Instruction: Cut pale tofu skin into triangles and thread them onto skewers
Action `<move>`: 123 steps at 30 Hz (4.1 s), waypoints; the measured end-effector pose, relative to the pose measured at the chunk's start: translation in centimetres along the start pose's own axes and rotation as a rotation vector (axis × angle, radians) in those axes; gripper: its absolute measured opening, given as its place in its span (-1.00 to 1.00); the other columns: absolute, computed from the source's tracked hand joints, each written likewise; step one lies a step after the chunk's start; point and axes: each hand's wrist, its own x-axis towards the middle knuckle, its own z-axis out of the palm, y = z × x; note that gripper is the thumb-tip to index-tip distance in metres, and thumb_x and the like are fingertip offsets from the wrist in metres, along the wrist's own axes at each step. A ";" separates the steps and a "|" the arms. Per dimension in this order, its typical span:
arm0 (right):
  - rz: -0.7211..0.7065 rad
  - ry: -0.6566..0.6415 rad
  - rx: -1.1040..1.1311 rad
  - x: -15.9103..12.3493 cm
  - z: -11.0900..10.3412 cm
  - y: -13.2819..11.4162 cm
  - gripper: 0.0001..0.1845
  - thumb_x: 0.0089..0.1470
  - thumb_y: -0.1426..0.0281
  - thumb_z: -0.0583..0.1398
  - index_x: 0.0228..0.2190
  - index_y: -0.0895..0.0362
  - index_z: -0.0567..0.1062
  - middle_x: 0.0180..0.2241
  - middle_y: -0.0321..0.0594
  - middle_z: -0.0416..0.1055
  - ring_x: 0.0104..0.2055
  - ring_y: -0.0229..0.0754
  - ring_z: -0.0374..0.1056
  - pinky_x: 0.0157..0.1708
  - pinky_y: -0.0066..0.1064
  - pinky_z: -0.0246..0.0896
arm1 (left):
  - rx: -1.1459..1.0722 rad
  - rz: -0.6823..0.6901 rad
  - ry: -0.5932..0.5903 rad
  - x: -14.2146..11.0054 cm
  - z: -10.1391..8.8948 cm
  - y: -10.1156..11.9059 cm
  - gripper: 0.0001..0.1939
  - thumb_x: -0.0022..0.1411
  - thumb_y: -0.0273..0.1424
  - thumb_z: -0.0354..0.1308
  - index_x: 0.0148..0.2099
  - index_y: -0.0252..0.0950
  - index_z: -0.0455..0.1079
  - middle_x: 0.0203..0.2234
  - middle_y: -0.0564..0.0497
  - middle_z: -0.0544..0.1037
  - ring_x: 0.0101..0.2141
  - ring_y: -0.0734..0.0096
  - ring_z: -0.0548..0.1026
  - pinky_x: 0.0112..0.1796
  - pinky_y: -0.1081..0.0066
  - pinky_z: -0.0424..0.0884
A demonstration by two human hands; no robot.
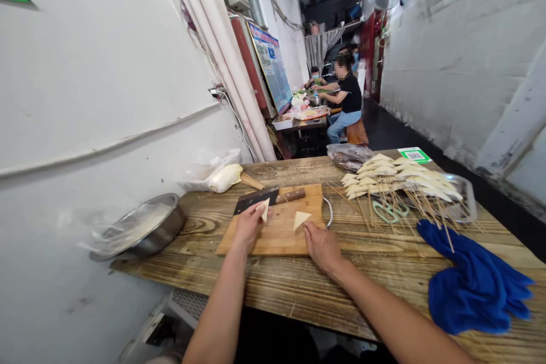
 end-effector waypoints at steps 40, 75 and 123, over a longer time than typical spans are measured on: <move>-0.081 -0.229 -0.097 -0.6 -1.3 -1.2 -0.65 0.17 0.39 -0.05 -0.15 0.06 0.48 -0.27 -0.20 0.53 -0.31 -0.21 0.45 -0.35 -0.52 0.20 | -0.784 -0.355 -0.065 0.2 3.4 -1.4 -0.85 0.24 -0.59 -0.08 -0.15 -0.44 0.26 -0.14 -0.34 0.45 -0.08 0.08 0.44 -0.15 0.19 0.46; -0.030 -0.254 -0.158 -0.4 -1.4 -2.2 -0.67 0.17 0.39 -0.06 -0.20 0.08 0.47 -0.38 -0.17 0.53 -0.37 -0.17 0.45 -0.45 -0.50 0.11 | -0.722 -0.339 -0.092 -0.6 4.3 -1.3 -0.88 0.22 -0.58 -0.07 -0.21 -0.46 0.27 -0.10 -0.36 0.43 -0.13 0.12 0.48 -0.14 0.16 0.45; -0.212 0.183 -0.063 -1.2 0.8 -2.7 -0.64 0.22 0.42 -0.14 -0.32 0.20 0.42 -0.62 -0.26 0.45 -0.67 -0.24 0.37 -0.65 -0.49 0.01 | -0.787 -0.205 -0.130 -3.4 6.1 0.4 -0.90 0.15 -0.46 0.11 -0.26 -0.39 0.33 -0.32 -0.14 0.55 -0.24 0.22 0.52 -0.19 0.23 0.44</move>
